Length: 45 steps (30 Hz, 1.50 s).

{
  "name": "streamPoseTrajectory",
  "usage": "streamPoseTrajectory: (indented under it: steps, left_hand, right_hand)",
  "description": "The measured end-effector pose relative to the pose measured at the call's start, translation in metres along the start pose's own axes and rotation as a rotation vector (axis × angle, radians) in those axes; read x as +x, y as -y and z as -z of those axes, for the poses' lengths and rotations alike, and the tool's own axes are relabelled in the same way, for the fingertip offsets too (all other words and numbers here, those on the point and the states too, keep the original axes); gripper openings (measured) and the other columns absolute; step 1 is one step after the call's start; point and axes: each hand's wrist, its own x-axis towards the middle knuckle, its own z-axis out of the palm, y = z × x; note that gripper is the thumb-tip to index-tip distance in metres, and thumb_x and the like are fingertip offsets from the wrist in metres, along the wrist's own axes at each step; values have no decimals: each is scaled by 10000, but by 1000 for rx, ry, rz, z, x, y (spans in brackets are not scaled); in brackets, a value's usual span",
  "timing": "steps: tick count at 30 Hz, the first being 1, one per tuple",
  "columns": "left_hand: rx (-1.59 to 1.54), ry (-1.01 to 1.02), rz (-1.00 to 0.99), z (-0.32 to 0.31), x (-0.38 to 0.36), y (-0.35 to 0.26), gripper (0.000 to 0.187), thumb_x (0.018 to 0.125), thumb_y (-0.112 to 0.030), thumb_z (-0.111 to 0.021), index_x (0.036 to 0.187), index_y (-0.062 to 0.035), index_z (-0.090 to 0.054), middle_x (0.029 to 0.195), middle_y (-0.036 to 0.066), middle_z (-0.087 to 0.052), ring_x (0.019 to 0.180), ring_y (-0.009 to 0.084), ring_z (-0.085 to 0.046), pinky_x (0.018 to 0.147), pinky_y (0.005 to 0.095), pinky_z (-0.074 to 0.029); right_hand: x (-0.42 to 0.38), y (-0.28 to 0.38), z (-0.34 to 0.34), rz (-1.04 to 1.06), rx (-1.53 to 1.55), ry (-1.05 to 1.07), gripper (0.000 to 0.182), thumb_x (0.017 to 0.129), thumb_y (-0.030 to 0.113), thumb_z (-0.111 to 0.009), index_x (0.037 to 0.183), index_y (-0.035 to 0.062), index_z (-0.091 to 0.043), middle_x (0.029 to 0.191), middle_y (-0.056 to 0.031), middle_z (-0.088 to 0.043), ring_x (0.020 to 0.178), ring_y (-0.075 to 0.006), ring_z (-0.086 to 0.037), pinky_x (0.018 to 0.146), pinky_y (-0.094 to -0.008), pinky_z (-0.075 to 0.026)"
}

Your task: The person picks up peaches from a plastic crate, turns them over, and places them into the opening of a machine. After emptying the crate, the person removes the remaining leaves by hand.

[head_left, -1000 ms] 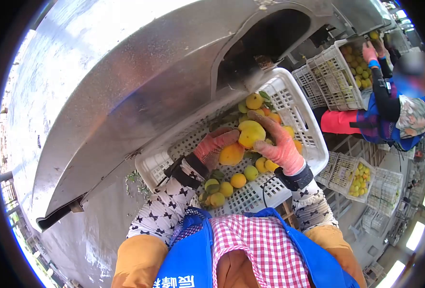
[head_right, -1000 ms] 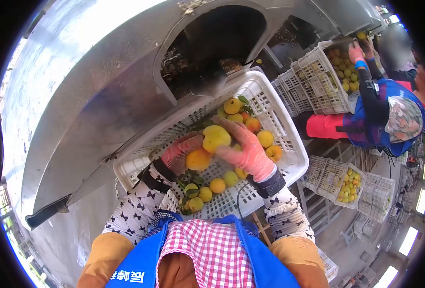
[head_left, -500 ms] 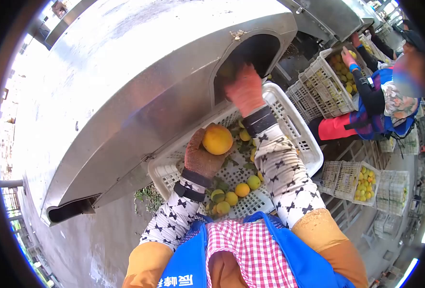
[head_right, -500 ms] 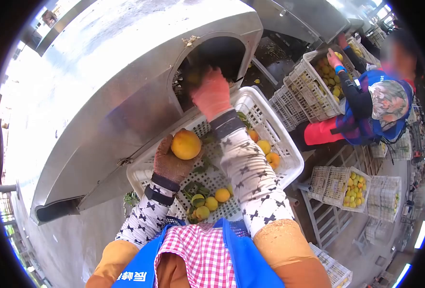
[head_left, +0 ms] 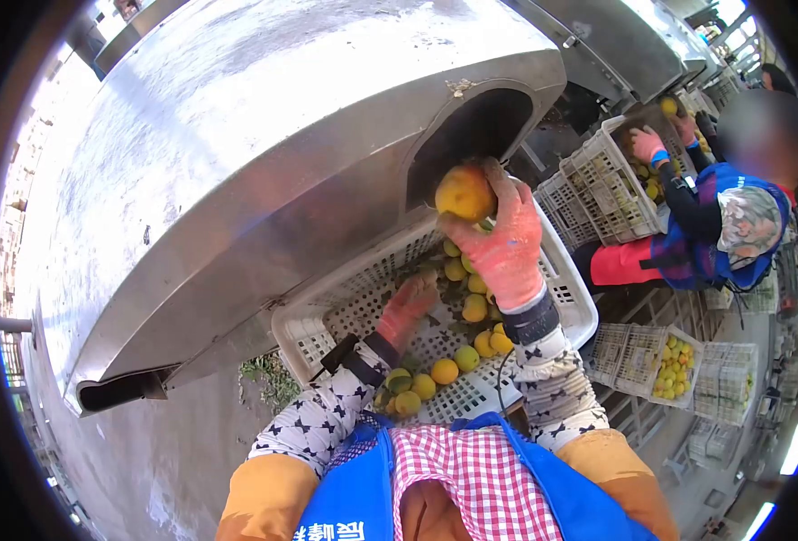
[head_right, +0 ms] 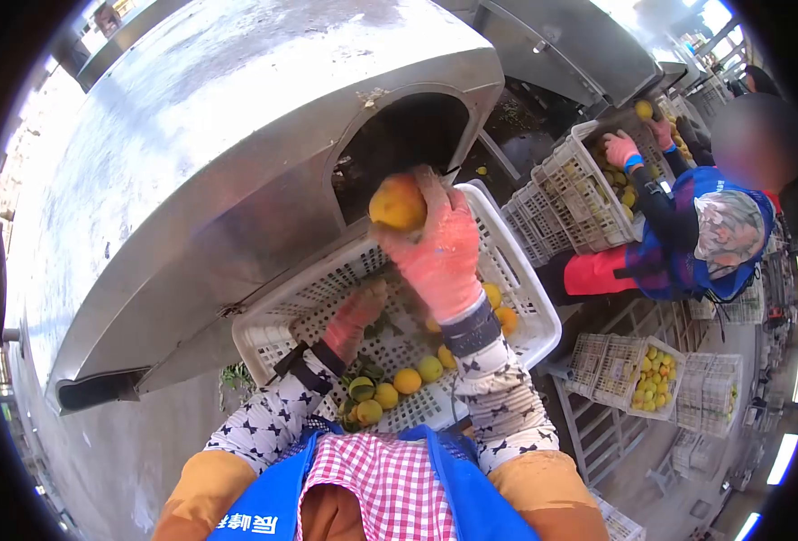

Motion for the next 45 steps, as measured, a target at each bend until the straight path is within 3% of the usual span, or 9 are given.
streamPoseTrajectory:
  steps: [3,10,12,19,28,30,32,38,45]
  left_hand:
    - [980,195,486,11,-4,59,852,753,-630,-631,1357,-43,-506,1347,225,-518,1197,314,-533,1016,413,-401]
    - [1361,213,744,17,-42,173,1107,566,-737,-700,1447,-141,-392,1521,236,-209,1352,433,-338,1118,481,-300]
    - [1292,262,793,22,-31,159,1129,541,-736,-718,1445,-142,-395,1513,249,-210,1349,441,-338,1115,492,-302]
    - [1526,254,723,-2,-32,176,1113,569,-744,-693,1438,-115,-397,1503,260,-230,1317,473,-367,1075,502,-345]
    - [1229,567,805,42,-7,155,1028,676,-751,-643,1410,-62,-431,1480,213,-361,1327,342,-407,1064,427,-381]
    - [18,440,585,61,2,155,848,770,-664,-652,1347,-58,-514,1295,136,-575,1166,239,-564,1017,337,-433]
    - [-370,223,457,33,1,41,737,824,-579,-659,1331,-64,-514,1274,79,-582,1113,212,-590,987,338,-463]
    - [-648,233,-27,6,0,-51,786,793,-620,-662,1339,-93,-459,1228,56,-579,1106,259,-585,930,454,-500]
    - [-692,115,-78,-11,-40,-62,809,764,-671,-653,1349,-151,-448,1240,64,-563,1117,275,-574,901,499,-508]
  right_hand:
    - [8,-15,-34,-140,-203,124,849,648,431,-807,1289,-7,-466,1117,-227,-564,940,-370,-606,753,-443,-524]
    - [38,-24,-63,-56,-342,-120,576,682,267,-791,1118,-22,-548,1005,-208,-599,852,-321,-613,727,-369,-527]
    - [25,-23,-25,-368,626,-58,554,768,256,-764,1215,1,-557,1078,-200,-610,844,-279,-641,785,-302,-518]
    - [-115,-131,-64,-393,-428,784,502,778,333,-743,1160,38,-604,1111,-114,-626,970,-276,-641,823,-392,-516]
    - [-110,-140,-76,-788,-507,994,704,658,391,-789,1221,41,-551,1185,-159,-589,1092,-302,-602,888,-405,-503]
    - [-117,-127,-49,-727,139,609,676,651,303,-793,1229,49,-553,1165,-158,-597,1063,-306,-605,894,-413,-498]
    - [-85,-79,-6,-412,157,419,653,633,203,-786,1227,52,-559,1125,-165,-607,1022,-330,-603,893,-421,-492]
    - [-22,-17,15,-3,33,11,708,593,139,-798,1252,75,-549,1090,-181,-602,975,-374,-594,849,-432,-502]
    - [0,-10,-32,-174,-7,176,781,724,202,-777,1387,29,-400,1153,-249,-542,1019,-416,-550,849,-439,-484]
